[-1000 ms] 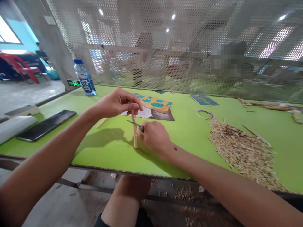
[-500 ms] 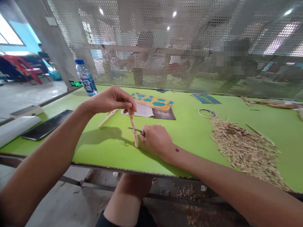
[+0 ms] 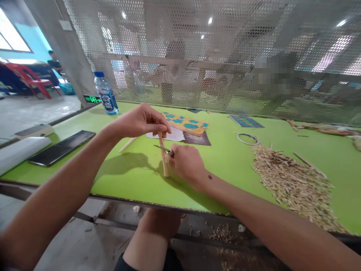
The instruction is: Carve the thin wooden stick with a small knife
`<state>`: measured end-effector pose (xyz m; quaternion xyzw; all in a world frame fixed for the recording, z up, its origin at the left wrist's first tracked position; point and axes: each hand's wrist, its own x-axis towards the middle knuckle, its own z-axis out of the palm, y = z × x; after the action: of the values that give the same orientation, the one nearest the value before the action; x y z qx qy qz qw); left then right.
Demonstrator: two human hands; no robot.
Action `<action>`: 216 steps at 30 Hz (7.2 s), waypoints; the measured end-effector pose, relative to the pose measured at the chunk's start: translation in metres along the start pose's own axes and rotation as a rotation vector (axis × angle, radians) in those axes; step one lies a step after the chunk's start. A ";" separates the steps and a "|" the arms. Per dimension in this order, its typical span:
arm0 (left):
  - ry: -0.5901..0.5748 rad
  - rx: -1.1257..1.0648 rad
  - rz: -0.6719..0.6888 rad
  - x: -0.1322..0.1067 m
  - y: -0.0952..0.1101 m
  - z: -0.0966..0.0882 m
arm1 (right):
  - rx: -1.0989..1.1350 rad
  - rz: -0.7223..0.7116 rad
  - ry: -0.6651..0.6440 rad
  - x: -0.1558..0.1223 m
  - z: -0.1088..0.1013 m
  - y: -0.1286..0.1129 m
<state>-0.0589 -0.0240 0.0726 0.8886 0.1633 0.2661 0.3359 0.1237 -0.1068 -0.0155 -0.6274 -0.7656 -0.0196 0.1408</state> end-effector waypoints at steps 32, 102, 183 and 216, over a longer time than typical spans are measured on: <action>-0.043 -0.055 0.012 -0.002 -0.010 -0.009 | 0.094 -0.044 0.019 0.002 0.007 -0.001; 0.048 -0.171 -0.019 0.002 -0.011 0.008 | -0.024 -0.032 -0.011 -0.003 0.003 0.002; -0.127 -0.819 -0.167 0.003 -0.038 0.014 | -0.305 -0.247 -0.272 -0.015 -0.014 0.006; 0.271 -0.628 -0.114 0.010 -0.041 0.013 | 0.075 -0.323 -0.213 -0.005 -0.007 0.017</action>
<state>-0.0486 0.0039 0.0399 0.6881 0.1658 0.3997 0.5825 0.1426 -0.1092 -0.0128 -0.4891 -0.8672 0.0530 0.0770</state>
